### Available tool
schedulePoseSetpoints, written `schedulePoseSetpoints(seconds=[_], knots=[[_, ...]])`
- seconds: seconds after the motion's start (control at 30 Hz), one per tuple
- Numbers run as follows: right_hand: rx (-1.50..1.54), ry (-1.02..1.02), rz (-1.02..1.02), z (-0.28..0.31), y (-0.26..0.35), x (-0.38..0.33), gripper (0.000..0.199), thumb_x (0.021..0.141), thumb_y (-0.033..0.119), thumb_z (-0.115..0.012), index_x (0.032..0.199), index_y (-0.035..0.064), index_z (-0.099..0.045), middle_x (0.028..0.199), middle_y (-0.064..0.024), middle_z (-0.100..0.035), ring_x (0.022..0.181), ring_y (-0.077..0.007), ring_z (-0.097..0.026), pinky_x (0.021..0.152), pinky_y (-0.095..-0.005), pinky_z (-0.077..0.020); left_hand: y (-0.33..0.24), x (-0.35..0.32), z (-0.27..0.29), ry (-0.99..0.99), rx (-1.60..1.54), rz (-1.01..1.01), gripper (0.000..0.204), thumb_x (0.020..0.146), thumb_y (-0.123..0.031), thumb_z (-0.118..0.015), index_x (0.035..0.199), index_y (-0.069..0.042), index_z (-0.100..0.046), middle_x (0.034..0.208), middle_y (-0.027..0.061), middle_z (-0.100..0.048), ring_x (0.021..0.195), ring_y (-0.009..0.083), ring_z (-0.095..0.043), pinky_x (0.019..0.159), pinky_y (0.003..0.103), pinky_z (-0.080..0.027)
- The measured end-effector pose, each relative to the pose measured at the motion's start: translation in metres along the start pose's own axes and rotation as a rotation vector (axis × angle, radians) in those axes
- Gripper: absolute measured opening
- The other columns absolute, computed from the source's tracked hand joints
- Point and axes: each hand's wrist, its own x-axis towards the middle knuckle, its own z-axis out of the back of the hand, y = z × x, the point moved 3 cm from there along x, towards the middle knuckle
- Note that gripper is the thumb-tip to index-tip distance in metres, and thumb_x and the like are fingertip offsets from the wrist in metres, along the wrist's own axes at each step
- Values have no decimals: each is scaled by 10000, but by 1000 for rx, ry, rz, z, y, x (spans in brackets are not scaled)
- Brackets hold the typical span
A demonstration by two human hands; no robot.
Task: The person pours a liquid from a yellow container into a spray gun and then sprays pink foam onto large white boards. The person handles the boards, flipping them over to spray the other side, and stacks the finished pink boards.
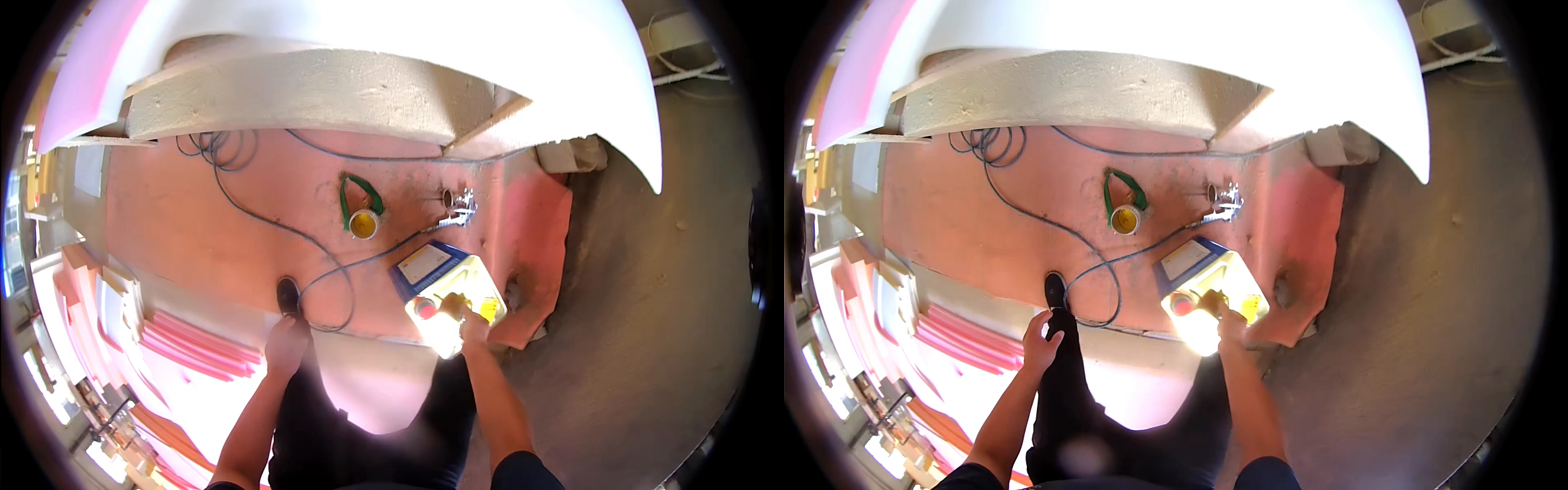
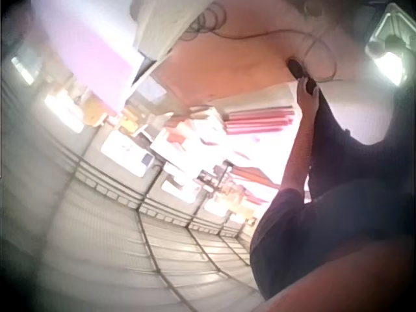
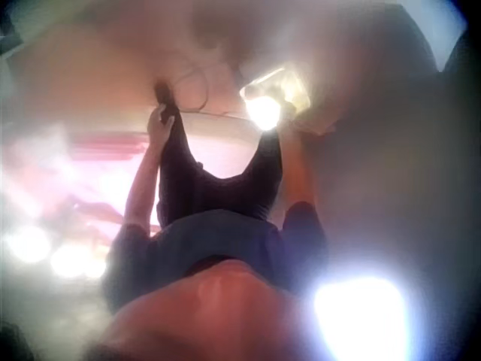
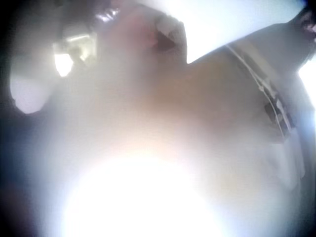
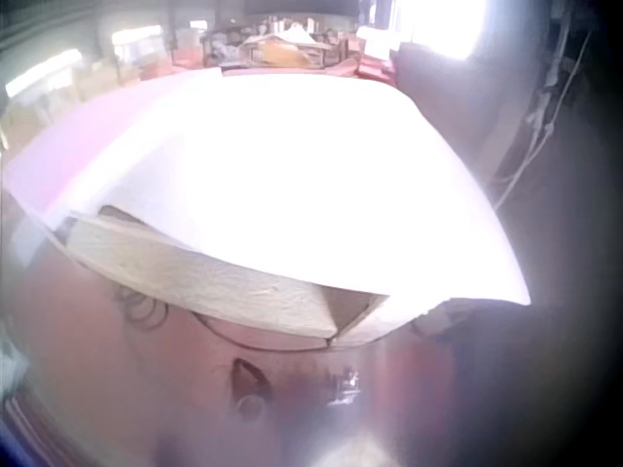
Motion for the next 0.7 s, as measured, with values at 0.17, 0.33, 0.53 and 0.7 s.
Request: schedulePoseSetpoints(seconds=[0.17,0.33,0.53,0.7], knots=[[121,35,-69,-48,27,-52,358,936,359,-601,818,33,-689,660,-120,-646,578,-206,-621,563,-366,-483,-22,6,-68,203,-72,24,514,726,-28,-772,1212,-39,-603,1143,133,-661,899,255,-698,791,343,-570],[398,176,-84,-4,62,-75,377,939,355,-590,785,18,-660,642,-53,-625,580,-134,-606,553,-310,-481,-177,45,-131,353,197,-658,396,775,-40,-698,1160,-94,-626,1024,71,-648,1005,209,-634,783,362,-535],[389,280,184,-5,30,-56,290,904,315,-578,859,46,-679,755,-57,-666,691,-148,-645,628,-308,-520,-170,41,-201,717,709,-1350,136,826,-175,-592,958,-143,-602,890,20,-566,986,192,-548,769,331,-503],[598,368,-33,3,46,-66,238,890,247,-574,787,52,-662,718,-56,-665,668,-187,-669,571,-319,-533,-128,48,-231,49,1294,-2162,107,803,-237,-586,873,-157,-597,892,-10,-534,1026,185,-509,783,311,-475]])
